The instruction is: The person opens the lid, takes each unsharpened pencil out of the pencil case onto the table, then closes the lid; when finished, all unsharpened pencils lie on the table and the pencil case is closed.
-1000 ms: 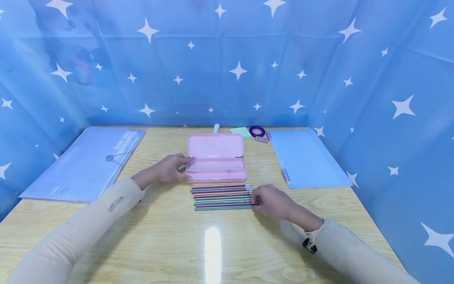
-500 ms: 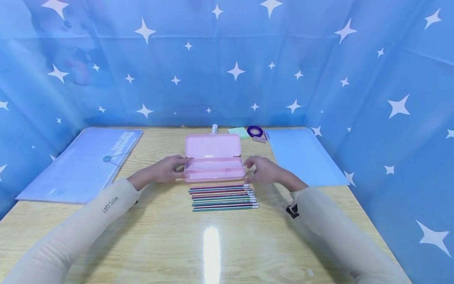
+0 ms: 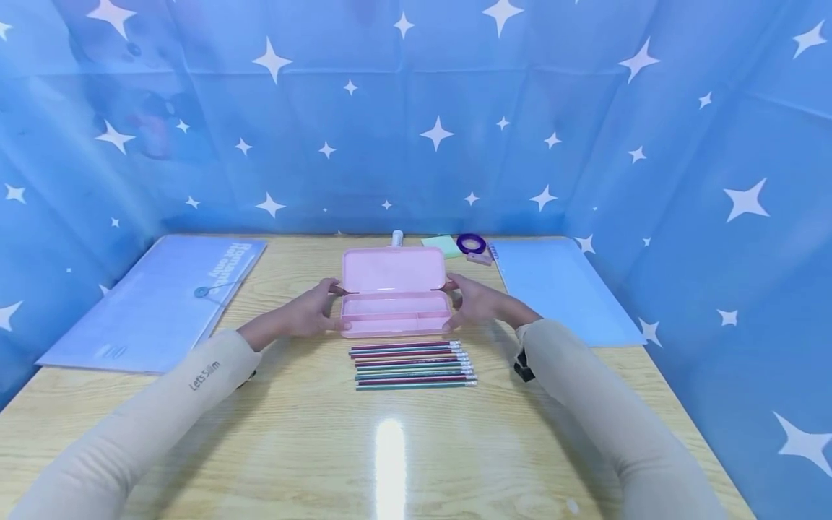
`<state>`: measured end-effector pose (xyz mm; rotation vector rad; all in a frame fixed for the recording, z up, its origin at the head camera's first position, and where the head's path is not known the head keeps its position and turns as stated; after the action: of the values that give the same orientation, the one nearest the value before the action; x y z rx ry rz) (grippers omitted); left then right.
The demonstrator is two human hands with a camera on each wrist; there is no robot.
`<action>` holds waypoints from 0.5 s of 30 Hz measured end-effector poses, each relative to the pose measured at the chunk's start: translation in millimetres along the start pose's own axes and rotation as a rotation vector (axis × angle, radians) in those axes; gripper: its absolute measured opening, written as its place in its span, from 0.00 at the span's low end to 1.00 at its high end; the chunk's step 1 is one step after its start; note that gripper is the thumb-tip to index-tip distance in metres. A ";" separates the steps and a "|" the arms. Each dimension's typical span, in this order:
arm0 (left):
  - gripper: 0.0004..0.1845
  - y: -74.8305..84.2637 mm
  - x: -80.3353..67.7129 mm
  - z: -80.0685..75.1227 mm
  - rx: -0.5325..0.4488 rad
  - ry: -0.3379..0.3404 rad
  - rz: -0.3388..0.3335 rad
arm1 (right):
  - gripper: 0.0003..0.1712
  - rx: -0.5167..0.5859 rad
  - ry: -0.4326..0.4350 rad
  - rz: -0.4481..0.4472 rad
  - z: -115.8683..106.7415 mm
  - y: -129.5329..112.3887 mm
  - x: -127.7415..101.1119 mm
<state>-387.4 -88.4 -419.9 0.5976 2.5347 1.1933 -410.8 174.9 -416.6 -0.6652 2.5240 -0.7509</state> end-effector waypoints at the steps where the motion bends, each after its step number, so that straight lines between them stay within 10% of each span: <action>1: 0.52 0.7 0.1 -0.7 -0.009 0.003 0.003 | 0.72 0.029 -0.004 0.000 0.5 0.8 1.0; 15: 0.46 -0.5 5.3 4.8 -0.233 -0.030 0.034 | 0.64 0.203 -0.022 0.064 1.4 18.8 7.2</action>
<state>-390.2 -83.0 -423.6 0.5980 2.3244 1.4535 -421.9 184.3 -430.7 -0.5183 2.3958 -0.9548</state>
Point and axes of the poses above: each hand's wrist, its own x-axis towards the middle knuckle, its own z-axis out of the palm, y = z × x, the point moved 10 cm from there along x, towards the middle knuckle, and after that the axes turned 11 degrees about -x, right-handed, at the moved point
